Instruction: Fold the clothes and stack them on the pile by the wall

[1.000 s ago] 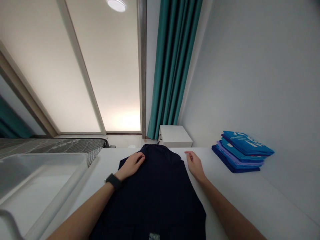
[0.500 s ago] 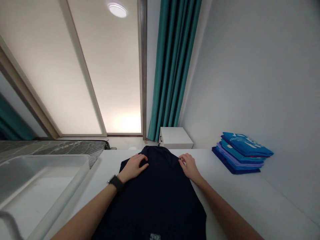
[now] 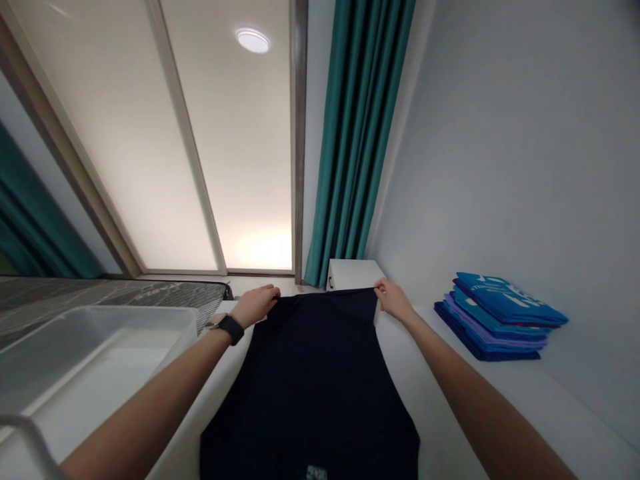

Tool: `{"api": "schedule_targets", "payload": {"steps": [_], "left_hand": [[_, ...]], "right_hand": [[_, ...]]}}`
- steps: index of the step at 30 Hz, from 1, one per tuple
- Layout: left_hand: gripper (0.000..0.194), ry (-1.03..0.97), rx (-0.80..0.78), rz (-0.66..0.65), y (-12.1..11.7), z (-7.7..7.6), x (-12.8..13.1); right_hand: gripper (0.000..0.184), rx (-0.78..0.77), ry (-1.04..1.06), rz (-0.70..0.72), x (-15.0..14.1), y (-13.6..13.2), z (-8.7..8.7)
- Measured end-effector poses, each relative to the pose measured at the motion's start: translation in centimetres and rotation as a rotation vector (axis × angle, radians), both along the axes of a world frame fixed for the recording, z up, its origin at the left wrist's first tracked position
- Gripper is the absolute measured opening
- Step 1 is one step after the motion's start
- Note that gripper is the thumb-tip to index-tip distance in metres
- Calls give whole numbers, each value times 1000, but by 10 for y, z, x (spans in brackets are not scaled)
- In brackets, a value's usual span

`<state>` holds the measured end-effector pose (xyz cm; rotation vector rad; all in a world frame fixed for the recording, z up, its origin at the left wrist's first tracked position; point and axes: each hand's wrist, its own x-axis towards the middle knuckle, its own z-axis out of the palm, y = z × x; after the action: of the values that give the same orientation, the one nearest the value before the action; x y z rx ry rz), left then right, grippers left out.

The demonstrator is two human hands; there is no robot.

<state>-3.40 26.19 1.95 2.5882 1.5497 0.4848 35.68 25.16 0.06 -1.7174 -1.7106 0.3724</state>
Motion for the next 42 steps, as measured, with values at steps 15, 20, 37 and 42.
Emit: {"api": "schedule_targets", "payload": {"steps": [15, 20, 37, 42], "left_hand": [[20, -545, -231, 316, 46, 22, -24], [9, -818, -346, 402, 46, -1, -23], [32, -788, -211, 359, -7, -39, -36], [20, -663, -135, 324, -14, -52, -33]], "right_hand": [[20, -125, 276, -154, 1, 26, 23], [17, -251, 495, -169, 2, 19, 13], [19, -280, 521, -128, 3, -33, -40], [7, -181, 326, -50, -2, -42, -57]]}}
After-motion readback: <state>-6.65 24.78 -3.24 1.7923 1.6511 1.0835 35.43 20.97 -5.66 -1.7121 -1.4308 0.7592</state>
